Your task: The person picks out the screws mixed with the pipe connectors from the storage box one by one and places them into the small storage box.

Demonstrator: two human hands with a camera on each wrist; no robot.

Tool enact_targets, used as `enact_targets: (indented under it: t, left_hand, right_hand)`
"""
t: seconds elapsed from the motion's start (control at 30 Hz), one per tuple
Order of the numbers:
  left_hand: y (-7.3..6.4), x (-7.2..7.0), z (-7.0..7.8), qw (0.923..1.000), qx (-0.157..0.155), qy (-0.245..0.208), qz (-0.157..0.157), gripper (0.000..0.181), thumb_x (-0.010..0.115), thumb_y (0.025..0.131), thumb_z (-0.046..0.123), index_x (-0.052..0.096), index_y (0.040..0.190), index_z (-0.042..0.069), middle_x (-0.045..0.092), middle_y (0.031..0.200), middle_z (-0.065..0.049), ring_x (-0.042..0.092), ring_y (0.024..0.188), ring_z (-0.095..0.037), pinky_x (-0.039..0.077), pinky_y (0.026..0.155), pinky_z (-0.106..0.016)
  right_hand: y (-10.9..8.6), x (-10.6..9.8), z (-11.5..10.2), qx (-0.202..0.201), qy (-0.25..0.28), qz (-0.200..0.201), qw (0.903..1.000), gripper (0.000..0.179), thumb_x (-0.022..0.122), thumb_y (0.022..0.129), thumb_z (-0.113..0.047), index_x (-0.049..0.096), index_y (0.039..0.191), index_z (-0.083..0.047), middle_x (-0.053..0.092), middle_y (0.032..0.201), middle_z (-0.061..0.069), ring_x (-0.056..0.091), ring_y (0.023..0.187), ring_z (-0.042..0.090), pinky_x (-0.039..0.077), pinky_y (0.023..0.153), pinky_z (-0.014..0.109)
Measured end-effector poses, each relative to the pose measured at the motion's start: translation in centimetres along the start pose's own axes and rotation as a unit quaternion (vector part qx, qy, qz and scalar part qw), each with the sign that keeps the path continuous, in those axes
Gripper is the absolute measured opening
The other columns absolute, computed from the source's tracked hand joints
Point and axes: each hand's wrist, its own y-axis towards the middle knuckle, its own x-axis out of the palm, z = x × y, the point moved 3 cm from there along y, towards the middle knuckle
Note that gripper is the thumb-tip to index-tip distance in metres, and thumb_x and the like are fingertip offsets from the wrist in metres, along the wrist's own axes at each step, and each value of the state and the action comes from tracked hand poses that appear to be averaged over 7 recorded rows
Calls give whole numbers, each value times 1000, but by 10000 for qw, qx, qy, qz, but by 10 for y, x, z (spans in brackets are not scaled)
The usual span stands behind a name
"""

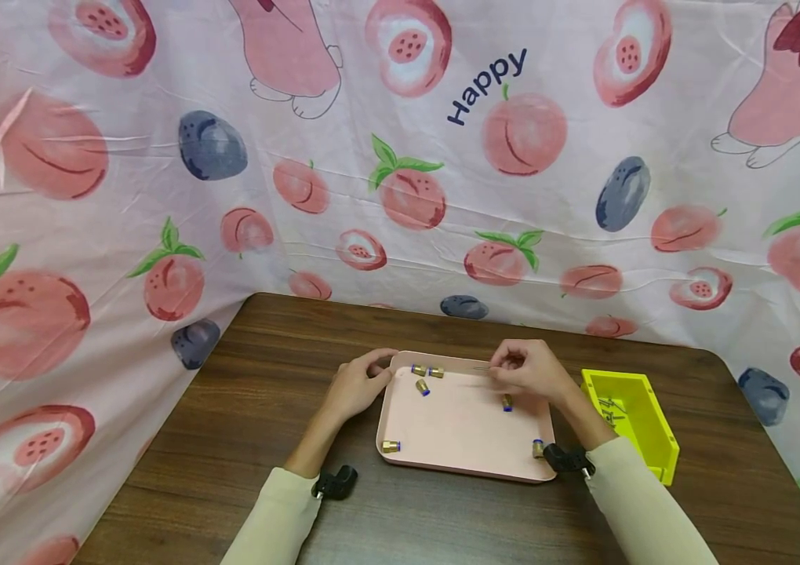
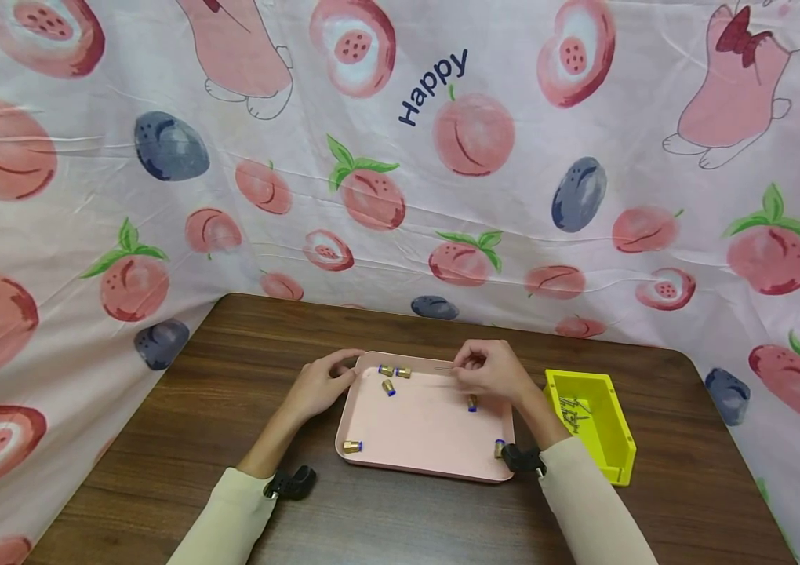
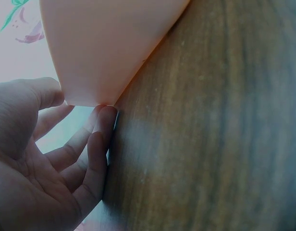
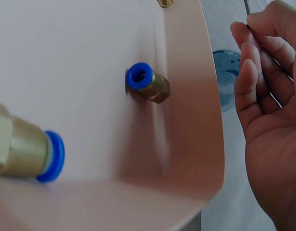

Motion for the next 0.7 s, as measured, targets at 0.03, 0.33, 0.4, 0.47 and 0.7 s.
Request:
enact_targets:
  t: [0.03, 0.33, 0.4, 0.47, 0.7]
  left_hand:
    - [0, 0, 0, 10000, 22, -12, 3, 38, 73, 102, 34, 76, 140, 35, 73, 84, 23, 67, 69, -9, 51, 68, -38]
    - [1, -1, 0, 9999, -69, 0, -151, 39, 71, 103, 35, 74, 142, 34, 73, 84, 19, 65, 67, -12, 49, 65, -38]
    - [1, 0, 0, 9997, -147, 12, -174, 39, 71, 103, 36, 74, 142, 36, 73, 85, 19, 66, 68, -12, 49, 67, -38]
    - [2, 0, 0, 9997, -182, 2, -176, 39, 72, 103, 37, 74, 142, 36, 74, 86, 18, 66, 69, -13, 50, 67, -38]
    - [3, 2, -2, 9999, -132, -30, -66, 39, 73, 102, 35, 75, 141, 35, 74, 84, 19, 66, 67, -11, 50, 66, -37]
  right_hand:
    - [0, -1, 1, 29, -11, -4, 10000, 12, 86, 90, 2, 80, 89, -8, 67, 80, 0, 58, 74, 13, 48, 68, 24]
    - [-4, -11, 6, 61, -87, -17, 9999, 9, 87, 91, -2, 80, 91, -8, 68, 81, 0, 58, 75, 14, 48, 69, 24]
    - [-5, -13, 8, 64, -139, -2, 9999, 9, 86, 91, -2, 80, 91, -8, 68, 82, 0, 58, 75, 14, 48, 69, 24]
    - [-6, -15, 8, 57, -171, 13, 9998, 9, 86, 91, -1, 80, 92, -8, 68, 82, 0, 58, 76, 14, 48, 69, 24]
    - [-8, -21, 7, 93, -199, 24, 9998, 8, 86, 91, -2, 80, 92, -7, 70, 83, 0, 59, 75, 15, 49, 70, 24]
